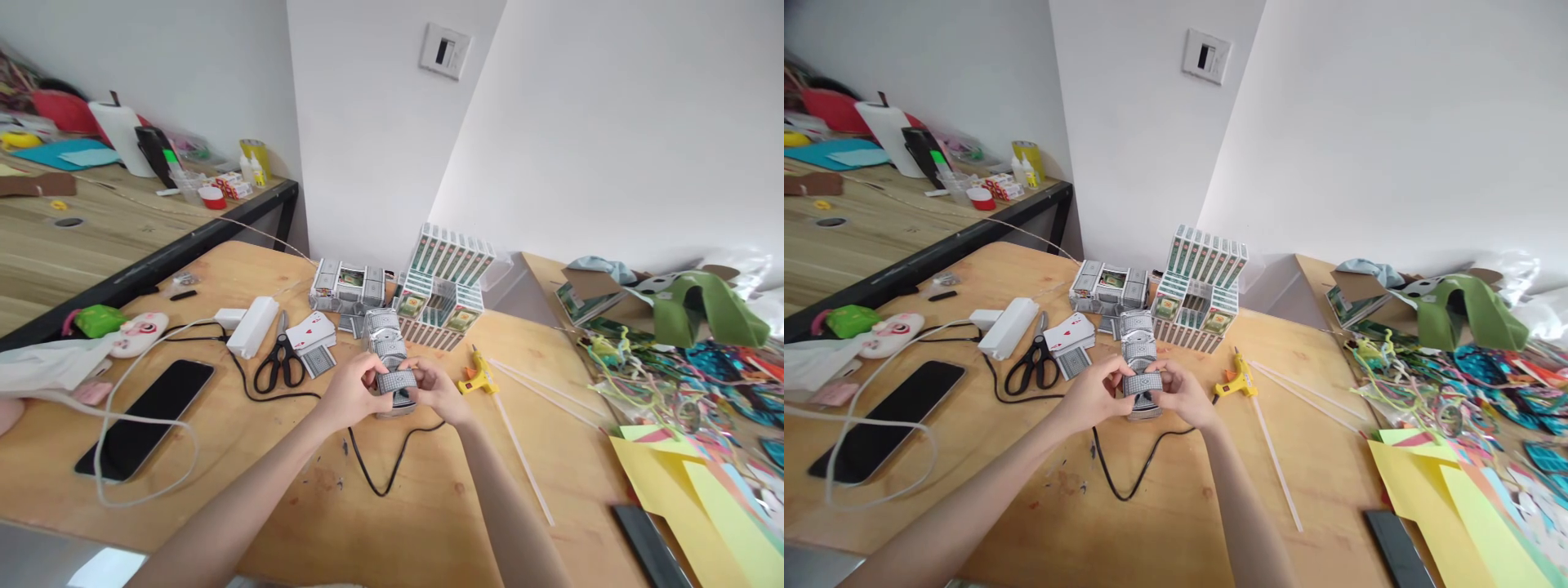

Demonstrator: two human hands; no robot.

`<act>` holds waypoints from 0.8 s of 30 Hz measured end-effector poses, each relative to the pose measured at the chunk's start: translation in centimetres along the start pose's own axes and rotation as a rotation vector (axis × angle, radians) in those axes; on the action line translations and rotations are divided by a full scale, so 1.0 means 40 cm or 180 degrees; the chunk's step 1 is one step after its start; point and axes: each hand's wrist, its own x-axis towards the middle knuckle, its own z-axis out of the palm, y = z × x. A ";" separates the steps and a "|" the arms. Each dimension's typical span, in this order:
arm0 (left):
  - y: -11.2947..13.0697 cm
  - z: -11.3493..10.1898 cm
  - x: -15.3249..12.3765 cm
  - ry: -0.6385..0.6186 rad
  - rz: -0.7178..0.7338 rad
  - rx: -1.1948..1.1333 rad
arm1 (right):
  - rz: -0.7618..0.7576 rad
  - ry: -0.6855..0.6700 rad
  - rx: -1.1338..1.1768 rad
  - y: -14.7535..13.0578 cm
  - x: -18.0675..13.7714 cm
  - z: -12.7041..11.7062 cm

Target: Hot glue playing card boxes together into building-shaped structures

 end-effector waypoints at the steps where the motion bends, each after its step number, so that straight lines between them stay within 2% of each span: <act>1: 0.002 -0.001 0.002 -0.0002 0.0022 0.0025 | -0.0006 0.0012 0.0012 0.003 0.001 0.000; 11: 0.011 -0.004 0.015 -0.0146 -0.0021 -0.0030 | -0.0012 0.0012 0.0020 -0.005 0.002 0.005; 17: 0.011 0.005 0.021 -0.0147 -0.0054 -0.0103 | -0.0049 -0.0167 -0.0071 -0.026 -0.007 -0.004; 24: 0.007 0.002 0.018 -0.0230 0.0021 -0.0143 | -0.0093 -0.0076 -0.0110 -0.022 0.004 -0.006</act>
